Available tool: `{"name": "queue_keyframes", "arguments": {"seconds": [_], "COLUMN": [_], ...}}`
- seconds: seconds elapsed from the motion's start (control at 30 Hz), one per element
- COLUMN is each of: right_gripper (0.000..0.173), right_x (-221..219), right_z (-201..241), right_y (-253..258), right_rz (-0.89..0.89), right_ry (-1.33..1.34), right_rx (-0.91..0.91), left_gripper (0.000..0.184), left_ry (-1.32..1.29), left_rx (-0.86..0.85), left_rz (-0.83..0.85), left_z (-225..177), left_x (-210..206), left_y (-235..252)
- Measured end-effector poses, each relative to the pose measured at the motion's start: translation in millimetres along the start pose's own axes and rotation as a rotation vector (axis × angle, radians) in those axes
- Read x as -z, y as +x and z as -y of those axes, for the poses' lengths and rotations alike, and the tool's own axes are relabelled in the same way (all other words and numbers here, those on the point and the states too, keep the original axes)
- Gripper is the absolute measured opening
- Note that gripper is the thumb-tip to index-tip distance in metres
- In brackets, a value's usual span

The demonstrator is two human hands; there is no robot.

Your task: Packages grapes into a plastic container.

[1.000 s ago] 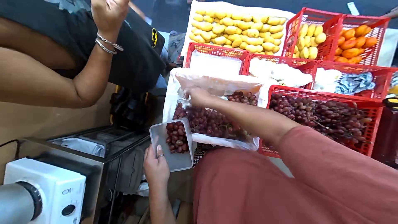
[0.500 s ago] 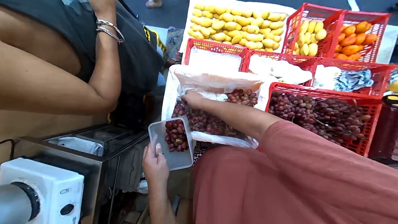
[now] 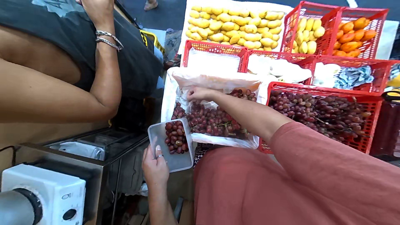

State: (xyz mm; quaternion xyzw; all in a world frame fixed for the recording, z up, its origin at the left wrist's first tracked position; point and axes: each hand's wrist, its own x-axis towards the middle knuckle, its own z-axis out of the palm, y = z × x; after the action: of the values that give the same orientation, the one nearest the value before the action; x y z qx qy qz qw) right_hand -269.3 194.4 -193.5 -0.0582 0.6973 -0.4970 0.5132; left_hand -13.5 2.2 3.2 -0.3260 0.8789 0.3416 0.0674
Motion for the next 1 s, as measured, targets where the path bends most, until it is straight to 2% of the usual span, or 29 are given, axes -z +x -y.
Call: {"name": "queue_keyframes", "arguments": {"seconds": [0.1, 0.13, 0.23, 0.43, 0.57, 0.7, 0.77, 0.83, 0.87, 0.93, 1.0], "right_gripper": [0.051, 0.05, 0.034, 0.038, 0.044, 0.027, 0.022, 0.018, 0.023, 0.033, 0.03], "right_x": [-26, -34, -52, -59, -29, 12, 26, 28, 25, 17, 15], "right_z": [18, 22, 30, 50, 29, 17, 15, 4, -1, -4, -8], "right_y": [-7, -10, -13, -17, 5, -5, -16, -18, -17, -20, -19], "right_rz": [-0.109, -0.122, -0.091, 0.021, 0.069, 0.052, 0.024, 0.037, 0.064, 0.141, 0.189], "right_ry": [-0.594, -0.678, -0.758, -0.843, -0.79, -0.266, -0.222, -0.47, -0.656, -0.96, -1.071], "right_rx": [-0.111, -0.152, -0.182, -0.209, -0.071, -0.067, -0.021, 0.16, 0.245, 0.327, 0.377], "left_gripper": [0.039, 0.039, 0.039, 0.04, 0.04, 0.041, 0.04, 0.04, 0.039, 0.039, 0.04], "left_ry": [-0.005, 0.0, 0.004, 0.013, 0.024, 0.008, 0.008, 0.008, 0.01, 0.013, 0.01], "left_rx": [0.003, 0.005, -0.004, -0.035, -0.054, -0.038, -0.024, -0.03, -0.029, -0.03, -0.034], "left_rz": [-0.001, -0.002, -0.011, -0.015, -0.013, -0.013, -0.026, -0.026, -0.024, -0.026, -0.027], "left_z": [-3, -4, -3, 1, 2, 4, 4, 5, 5, 5, 5], "left_x": [0, 0, 0, 0, 1, 1, 0, 0, 0, 0, 0], "left_y": [1, 1, -1, -3, -2, -4, -4, -3, -3, -3, -4]}}
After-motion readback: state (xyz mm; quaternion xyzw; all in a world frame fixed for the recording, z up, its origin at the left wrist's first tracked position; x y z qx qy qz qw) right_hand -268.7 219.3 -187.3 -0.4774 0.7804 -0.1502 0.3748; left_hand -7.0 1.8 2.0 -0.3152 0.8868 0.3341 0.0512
